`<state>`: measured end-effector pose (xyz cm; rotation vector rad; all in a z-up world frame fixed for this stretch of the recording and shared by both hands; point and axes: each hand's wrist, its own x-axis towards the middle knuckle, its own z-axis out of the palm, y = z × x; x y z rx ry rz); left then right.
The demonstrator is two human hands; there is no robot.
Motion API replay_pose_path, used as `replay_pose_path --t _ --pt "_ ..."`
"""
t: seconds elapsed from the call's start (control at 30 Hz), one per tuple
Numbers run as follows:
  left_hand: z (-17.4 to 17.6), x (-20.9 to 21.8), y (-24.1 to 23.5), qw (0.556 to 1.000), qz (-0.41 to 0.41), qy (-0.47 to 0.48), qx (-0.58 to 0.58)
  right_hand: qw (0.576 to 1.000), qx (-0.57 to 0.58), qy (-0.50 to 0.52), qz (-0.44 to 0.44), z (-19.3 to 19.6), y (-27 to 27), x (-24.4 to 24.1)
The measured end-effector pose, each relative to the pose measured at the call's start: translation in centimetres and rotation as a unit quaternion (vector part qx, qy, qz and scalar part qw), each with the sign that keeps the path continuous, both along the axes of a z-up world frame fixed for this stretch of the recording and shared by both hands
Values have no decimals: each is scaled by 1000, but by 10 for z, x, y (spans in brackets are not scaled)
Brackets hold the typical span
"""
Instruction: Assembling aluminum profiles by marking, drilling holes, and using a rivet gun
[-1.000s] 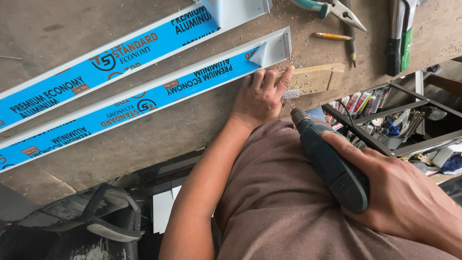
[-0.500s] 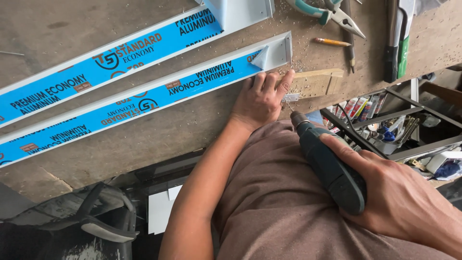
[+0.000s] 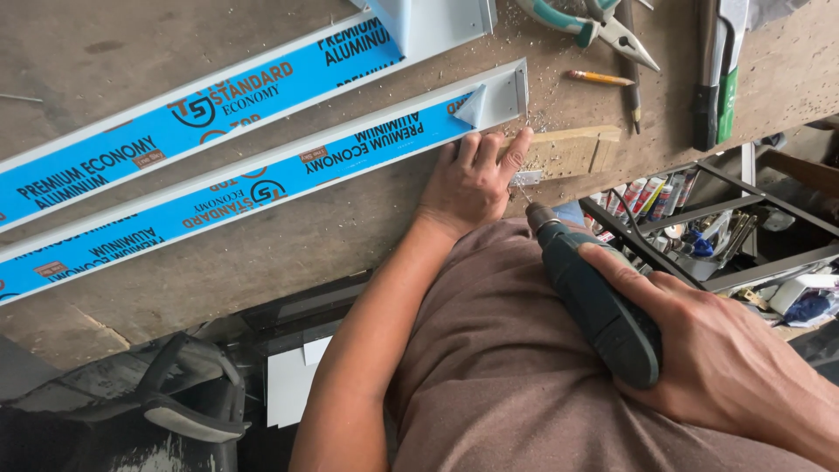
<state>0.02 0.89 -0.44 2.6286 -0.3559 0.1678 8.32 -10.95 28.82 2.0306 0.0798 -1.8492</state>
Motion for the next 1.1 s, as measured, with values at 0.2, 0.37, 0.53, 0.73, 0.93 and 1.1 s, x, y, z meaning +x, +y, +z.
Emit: replay_pose_path --t 0.2,0.37,0.53,0.73,0.93,1.1 --pt "2 1 1 1000 -1 5 0 999 6 -6 -40 0 -1 0" --pt "2 2 1 1000 -1 8 -6 999 18 -7 -35 -1 -7 -3" --pt "2 1 1 1000 1 4 2 997 61 -27 -43 -3 -19 -9" --pt "0 1 2 1000 -10 11 16 998 48 -13 -30 -6 -16 -3" --pt "2 2 2 1000 -2 3 -1 989 37 -24 -139 -7 -24 21" --pt "0 0 2 1000 -15 9 3 986 -66 -35 -148 -8 3 51"
